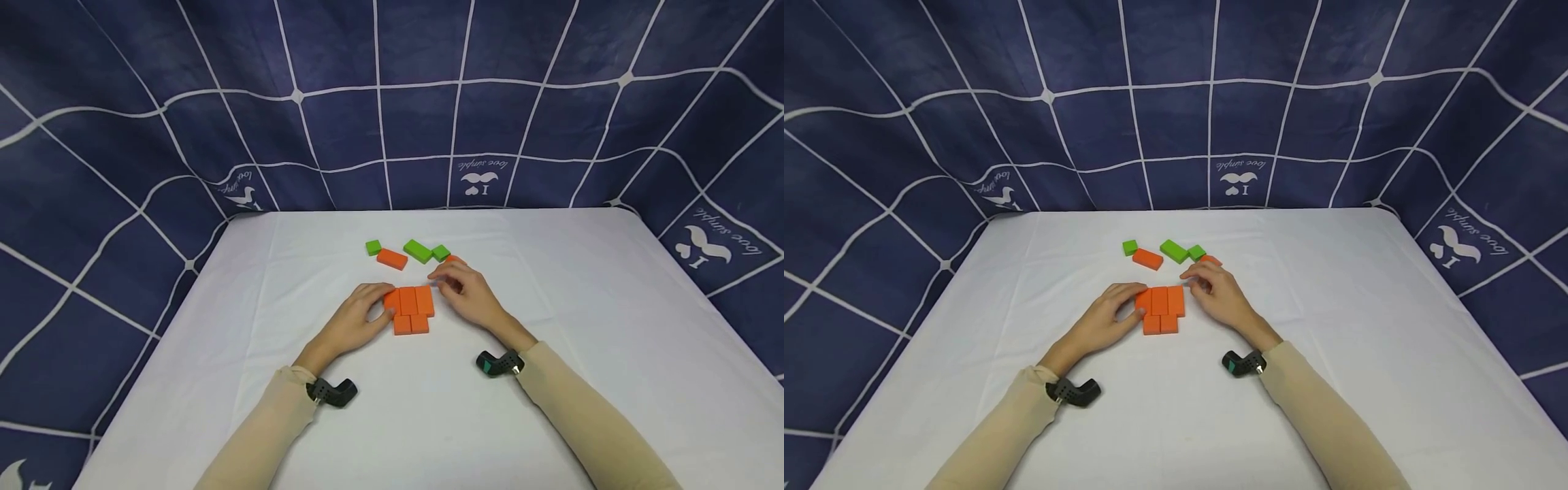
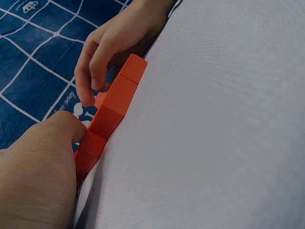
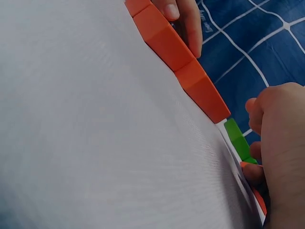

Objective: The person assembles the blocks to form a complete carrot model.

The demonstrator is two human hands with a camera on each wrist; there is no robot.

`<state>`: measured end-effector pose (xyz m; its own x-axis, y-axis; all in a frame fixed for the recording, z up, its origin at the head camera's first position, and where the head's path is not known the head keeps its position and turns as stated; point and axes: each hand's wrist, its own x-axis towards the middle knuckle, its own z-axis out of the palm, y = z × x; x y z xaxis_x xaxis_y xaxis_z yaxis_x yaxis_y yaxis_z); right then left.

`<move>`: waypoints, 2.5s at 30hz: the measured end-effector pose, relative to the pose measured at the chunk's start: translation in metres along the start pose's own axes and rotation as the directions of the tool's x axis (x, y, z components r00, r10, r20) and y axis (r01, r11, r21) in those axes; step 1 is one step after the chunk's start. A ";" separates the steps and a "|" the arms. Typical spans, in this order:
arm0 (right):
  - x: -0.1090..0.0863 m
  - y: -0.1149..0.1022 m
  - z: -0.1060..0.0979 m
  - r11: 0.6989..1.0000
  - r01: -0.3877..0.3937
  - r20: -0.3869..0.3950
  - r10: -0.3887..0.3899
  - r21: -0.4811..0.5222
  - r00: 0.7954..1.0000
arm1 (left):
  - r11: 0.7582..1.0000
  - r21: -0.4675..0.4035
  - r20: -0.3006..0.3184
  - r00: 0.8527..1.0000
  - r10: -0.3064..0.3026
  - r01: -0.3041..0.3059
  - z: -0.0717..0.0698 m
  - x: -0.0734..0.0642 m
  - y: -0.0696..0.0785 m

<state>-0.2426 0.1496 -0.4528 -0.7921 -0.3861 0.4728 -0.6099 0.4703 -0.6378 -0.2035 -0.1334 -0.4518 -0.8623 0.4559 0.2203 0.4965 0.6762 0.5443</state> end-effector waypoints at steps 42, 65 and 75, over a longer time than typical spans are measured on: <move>0.027 -0.002 0.016 0.992 0.002 0.348 0.041 -0.123 0.937 | 1.000 0.009 -0.001 1.000 -0.009 0.009 0.002 -0.001 0.002; 0.036 -0.003 0.021 0.988 -0.052 0.307 0.095 -0.145 0.947 | 1.000 0.006 0.006 1.000 -0.003 0.003 0.002 0.001 0.000; 0.034 -0.004 0.021 0.985 -0.055 0.326 0.107 -0.165 0.939 | 1.000 -0.001 -0.011 1.000 0.001 -0.001 0.002 0.000 0.000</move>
<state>-0.2668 0.1176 -0.4471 -0.8015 -0.5710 0.1775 -0.5611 0.6156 -0.5534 -0.2032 -0.1322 -0.4534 -0.8627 0.4504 0.2301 0.4976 0.6747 0.5452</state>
